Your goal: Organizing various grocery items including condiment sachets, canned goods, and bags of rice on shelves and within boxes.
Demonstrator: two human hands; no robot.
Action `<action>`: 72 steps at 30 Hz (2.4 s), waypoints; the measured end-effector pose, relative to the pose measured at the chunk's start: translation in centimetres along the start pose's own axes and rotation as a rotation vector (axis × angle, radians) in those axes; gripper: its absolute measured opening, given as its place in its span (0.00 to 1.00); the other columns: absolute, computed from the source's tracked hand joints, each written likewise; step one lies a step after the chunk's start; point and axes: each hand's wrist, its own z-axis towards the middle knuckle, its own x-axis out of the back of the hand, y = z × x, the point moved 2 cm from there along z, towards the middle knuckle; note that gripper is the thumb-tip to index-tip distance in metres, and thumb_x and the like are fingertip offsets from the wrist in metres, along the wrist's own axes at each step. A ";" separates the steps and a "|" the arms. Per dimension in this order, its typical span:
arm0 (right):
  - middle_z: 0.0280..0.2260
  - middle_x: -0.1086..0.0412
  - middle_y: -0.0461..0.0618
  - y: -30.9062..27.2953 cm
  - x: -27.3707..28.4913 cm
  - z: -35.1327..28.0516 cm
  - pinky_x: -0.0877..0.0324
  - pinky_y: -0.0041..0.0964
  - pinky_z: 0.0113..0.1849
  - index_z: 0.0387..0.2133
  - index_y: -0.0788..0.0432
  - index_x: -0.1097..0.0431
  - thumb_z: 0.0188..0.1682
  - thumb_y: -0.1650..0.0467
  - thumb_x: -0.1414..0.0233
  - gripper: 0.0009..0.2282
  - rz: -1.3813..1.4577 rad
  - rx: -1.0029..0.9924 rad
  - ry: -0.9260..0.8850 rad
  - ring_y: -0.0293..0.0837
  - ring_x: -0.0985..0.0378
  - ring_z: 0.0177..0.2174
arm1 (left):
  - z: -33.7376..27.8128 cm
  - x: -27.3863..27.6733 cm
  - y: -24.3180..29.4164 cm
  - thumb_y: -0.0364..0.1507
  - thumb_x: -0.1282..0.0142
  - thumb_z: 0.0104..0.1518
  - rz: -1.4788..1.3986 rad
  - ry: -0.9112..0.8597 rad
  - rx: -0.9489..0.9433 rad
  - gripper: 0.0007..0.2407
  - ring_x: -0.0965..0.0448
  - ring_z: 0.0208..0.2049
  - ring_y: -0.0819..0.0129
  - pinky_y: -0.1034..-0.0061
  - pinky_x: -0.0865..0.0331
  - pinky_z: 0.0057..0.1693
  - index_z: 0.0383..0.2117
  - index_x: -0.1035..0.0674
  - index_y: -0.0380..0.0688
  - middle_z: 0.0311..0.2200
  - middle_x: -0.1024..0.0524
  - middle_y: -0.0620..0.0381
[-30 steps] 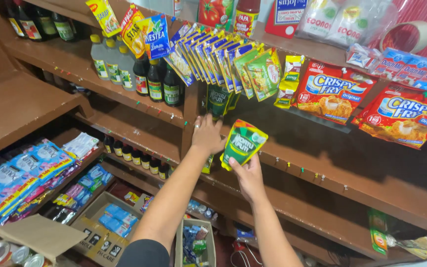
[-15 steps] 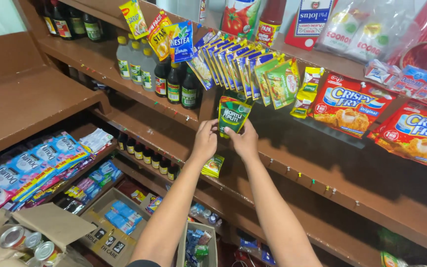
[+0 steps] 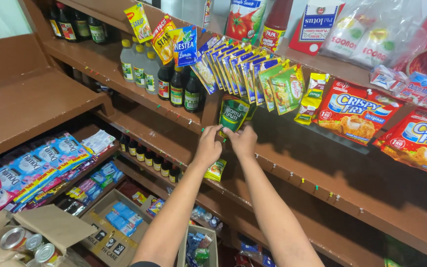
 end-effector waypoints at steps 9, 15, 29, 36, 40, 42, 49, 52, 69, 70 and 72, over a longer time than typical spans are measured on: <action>0.38 0.21 0.56 3.6 -0.3 0.4 0.21 0.34 0.40 0.45 0.69 0.34 0.42 0.75 0.36 0.19 0.203 0.059 -0.089 0.40 0.17 0.38 | 0.0 0.2 1.2 0.15 0.53 0.46 -0.009 -0.026 0.028 0.24 0.29 0.58 0.45 0.63 0.35 0.64 0.54 0.27 0.36 0.55 0.29 0.42; 0.37 0.22 0.57 2.6 -0.9 0.0 0.21 0.35 0.41 0.45 0.69 0.32 0.43 0.75 0.36 0.18 0.101 0.011 -0.028 0.41 0.17 0.37 | -0.1 0.9 2.3 0.18 0.49 0.46 0.055 -0.141 0.102 0.28 0.33 0.62 0.46 0.61 0.37 0.64 0.60 0.32 0.38 0.61 0.34 0.44; 0.46 0.26 0.61 2.2 0.7 -1.5 0.25 0.38 0.48 0.50 0.71 0.37 0.42 0.75 0.37 0.23 0.138 0.081 -0.019 0.45 0.21 0.46 | -2.1 1.5 3.1 0.18 0.50 0.46 0.008 -0.045 0.051 0.27 0.34 0.64 0.46 0.60 0.38 0.67 0.59 0.31 0.39 0.62 0.34 0.44; 0.50 0.30 0.59 1.5 0.9 -10.0 0.30 0.37 0.52 0.54 0.68 0.40 0.46 0.76 0.41 0.22 0.430 -0.019 0.004 0.44 0.25 0.50 | -7.3 3.2 3.0 0.19 0.48 0.52 -0.258 0.025 0.273 0.25 0.30 0.62 0.57 0.69 0.33 0.61 0.61 0.31 0.41 0.61 0.34 0.49; 0.47 0.29 0.57 5.4 -0.9 -14.2 0.27 0.36 0.49 0.53 0.67 0.39 0.45 0.77 0.43 0.22 0.532 -0.159 -0.075 0.43 0.24 0.46 | -13.3 3.7 0.9 0.19 0.48 0.55 -0.304 -0.055 0.318 0.25 0.31 0.64 0.61 0.71 0.29 0.56 0.63 0.32 0.43 0.65 0.37 0.52; 0.46 0.29 0.57 8.0 -2.1 -16.2 0.27 0.35 0.48 0.54 0.68 0.40 0.47 0.76 0.44 0.21 0.575 -0.198 -0.121 0.42 0.24 0.44 | -16.5 4.1 -0.5 0.20 0.46 0.55 -0.378 -0.061 0.414 0.26 0.28 0.62 0.61 0.71 0.28 0.54 0.64 0.34 0.44 0.65 0.38 0.53; 0.45 0.28 0.55 7.8 -4.3 -23.2 0.28 0.33 0.47 0.55 0.67 0.40 0.49 0.75 0.44 0.21 0.568 -0.339 -0.261 0.42 0.24 0.43 | -24.7 9.1 -2.4 0.21 0.47 0.58 -0.373 0.010 0.601 0.26 0.26 0.61 0.61 0.70 0.28 0.59 0.67 0.35 0.45 0.64 0.36 0.49; 0.44 0.27 0.54 7.4 -5.7 -26.3 0.28 0.33 0.44 0.55 0.66 0.39 0.49 0.75 0.45 0.21 0.595 -0.415 -0.330 0.41 0.24 0.41 | -28.2 11.3 -4.0 0.21 0.47 0.59 -0.417 0.088 0.581 0.26 0.25 0.59 0.59 0.70 0.31 0.61 0.66 0.36 0.43 0.65 0.35 0.49; 0.40 0.24 0.49 5.1 -8.4 -40.2 0.31 0.32 0.38 0.48 0.62 0.29 0.49 0.72 0.46 0.13 0.509 -0.628 -0.758 0.38 0.23 0.36 | -42.5 20.5 -1.0 0.26 0.49 0.59 -0.404 0.230 0.899 0.25 0.23 0.51 0.69 0.74 0.29 0.48 0.66 0.35 0.49 0.64 0.31 0.55; 0.40 0.24 0.49 5.3 -8.2 -41.1 0.31 0.32 0.38 0.48 0.62 0.29 0.49 0.72 0.46 0.13 0.497 -0.649 -0.767 0.38 0.23 0.36 | -43.1 21.4 -0.1 0.26 0.49 0.59 -0.407 0.236 0.923 0.25 0.23 0.51 0.69 0.74 0.29 0.48 0.66 0.35 0.49 0.64 0.31 0.55; 0.40 0.24 0.50 6.1 -7.8 -42.1 0.31 0.32 0.37 0.47 0.62 0.29 0.50 0.72 0.46 0.13 0.497 -0.664 -0.803 0.39 0.23 0.35 | -43.8 22.6 1.4 0.27 0.49 0.60 -0.355 0.259 0.962 0.23 0.22 0.51 0.69 0.74 0.29 0.48 0.65 0.33 0.49 0.64 0.30 0.56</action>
